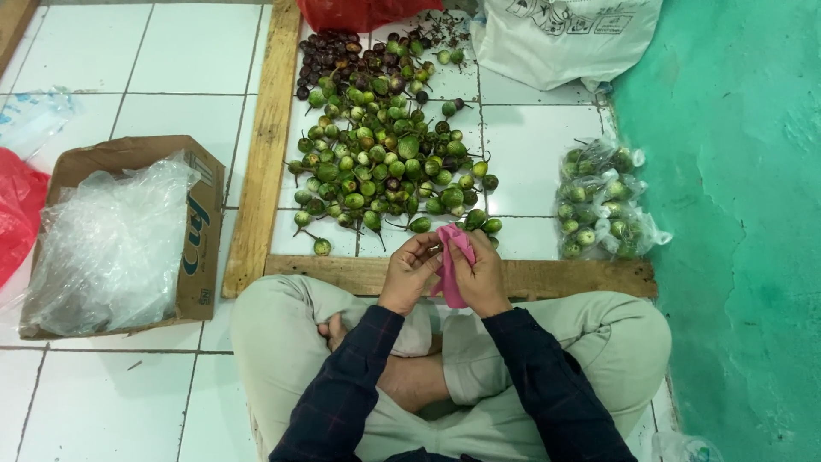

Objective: Manually cleaning small green fruits with a cloth and placing them into individual plastic bags while sitting on the floor.

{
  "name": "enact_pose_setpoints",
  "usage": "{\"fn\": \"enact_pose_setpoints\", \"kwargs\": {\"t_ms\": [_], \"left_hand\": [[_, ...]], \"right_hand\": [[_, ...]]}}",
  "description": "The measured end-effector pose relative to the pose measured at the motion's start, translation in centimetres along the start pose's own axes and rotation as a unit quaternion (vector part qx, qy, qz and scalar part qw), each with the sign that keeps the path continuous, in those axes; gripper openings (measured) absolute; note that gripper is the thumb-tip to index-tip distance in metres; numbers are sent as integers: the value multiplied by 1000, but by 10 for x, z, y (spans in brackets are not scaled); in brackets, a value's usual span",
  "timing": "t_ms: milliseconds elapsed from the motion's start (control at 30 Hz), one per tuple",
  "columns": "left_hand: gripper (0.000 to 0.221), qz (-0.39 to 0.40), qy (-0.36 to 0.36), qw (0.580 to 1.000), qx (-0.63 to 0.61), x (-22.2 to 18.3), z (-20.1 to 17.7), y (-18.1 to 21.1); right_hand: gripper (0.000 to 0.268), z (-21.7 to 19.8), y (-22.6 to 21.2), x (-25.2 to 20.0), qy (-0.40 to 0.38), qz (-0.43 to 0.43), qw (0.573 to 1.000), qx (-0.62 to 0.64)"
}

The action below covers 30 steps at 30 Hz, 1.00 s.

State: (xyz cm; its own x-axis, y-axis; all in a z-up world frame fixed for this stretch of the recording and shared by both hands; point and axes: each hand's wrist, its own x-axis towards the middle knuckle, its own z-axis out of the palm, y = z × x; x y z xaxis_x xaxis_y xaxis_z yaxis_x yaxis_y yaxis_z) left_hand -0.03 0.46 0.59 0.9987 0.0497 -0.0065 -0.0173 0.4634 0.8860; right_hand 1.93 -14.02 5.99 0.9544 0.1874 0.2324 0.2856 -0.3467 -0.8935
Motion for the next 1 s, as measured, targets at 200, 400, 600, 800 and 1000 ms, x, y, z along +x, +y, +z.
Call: {"fn": "enact_pose_setpoints", "kwargs": {"t_ms": [200, 400, 600, 800, 1000], "left_hand": [[32, -17, 9, 1000, -23, -1, -2, -11], [36, -19, 27, 997, -73, -2, 10, -6], [30, -69, 35, 990, -117, -1, -9, -33], [43, -72, -17, 981, -179, -10, 28, 18], [37, -62, 48, 985, -156, -6, 21, -3]], "right_hand": [[26, -5, -11, 1, 29, 39, 998, 40], [37, 0, -8, -6, 34, 82, 991, 97], [31, 4, 3, -1, 33, 23, 999, 7], [42, -4, 6, -3, 76, 138, 985, 69], [30, -3, 9, -3, 111, 22, 992, 48]]}}
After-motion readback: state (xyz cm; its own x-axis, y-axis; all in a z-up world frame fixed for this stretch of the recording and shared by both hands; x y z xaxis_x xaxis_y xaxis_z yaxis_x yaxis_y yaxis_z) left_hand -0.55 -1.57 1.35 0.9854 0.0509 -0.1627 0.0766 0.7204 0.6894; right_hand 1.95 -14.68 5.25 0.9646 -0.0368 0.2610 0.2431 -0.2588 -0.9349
